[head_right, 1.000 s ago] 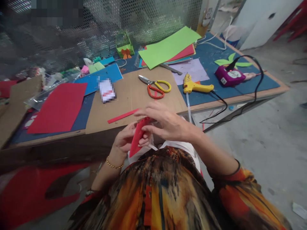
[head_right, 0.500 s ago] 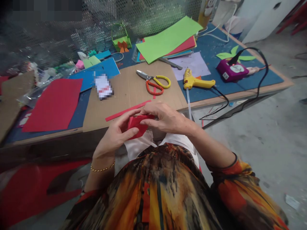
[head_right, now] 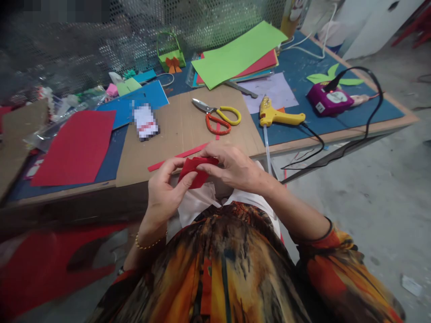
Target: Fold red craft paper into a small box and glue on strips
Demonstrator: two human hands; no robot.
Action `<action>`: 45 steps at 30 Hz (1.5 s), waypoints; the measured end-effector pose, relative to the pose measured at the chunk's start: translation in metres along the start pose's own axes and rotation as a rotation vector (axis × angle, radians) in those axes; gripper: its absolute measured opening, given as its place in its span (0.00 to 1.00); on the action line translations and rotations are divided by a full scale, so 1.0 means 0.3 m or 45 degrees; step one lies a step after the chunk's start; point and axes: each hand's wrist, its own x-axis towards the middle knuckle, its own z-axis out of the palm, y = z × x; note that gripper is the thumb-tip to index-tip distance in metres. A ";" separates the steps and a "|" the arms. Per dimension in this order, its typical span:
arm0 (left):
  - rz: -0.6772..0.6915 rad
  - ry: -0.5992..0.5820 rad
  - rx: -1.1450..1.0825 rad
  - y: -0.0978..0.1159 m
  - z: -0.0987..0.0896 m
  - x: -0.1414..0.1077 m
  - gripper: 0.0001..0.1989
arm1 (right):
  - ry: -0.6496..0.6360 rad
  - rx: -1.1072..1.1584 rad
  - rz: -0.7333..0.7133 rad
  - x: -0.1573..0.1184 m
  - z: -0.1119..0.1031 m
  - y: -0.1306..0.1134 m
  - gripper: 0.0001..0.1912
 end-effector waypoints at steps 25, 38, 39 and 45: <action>0.383 0.313 0.320 -0.051 0.042 -0.010 0.05 | 0.474 -0.348 -0.233 -0.018 0.040 -0.046 0.03; 0.515 0.249 0.512 -0.046 0.028 -0.016 0.08 | 0.301 -0.198 -0.215 -0.021 0.023 -0.025 0.06; 0.509 0.227 0.507 -0.045 0.024 -0.018 0.08 | 0.289 -0.205 -0.217 -0.024 0.022 -0.025 0.06; 0.465 0.123 0.480 -0.037 0.010 -0.027 0.15 | 0.227 -0.260 -0.200 -0.033 0.025 -0.026 0.05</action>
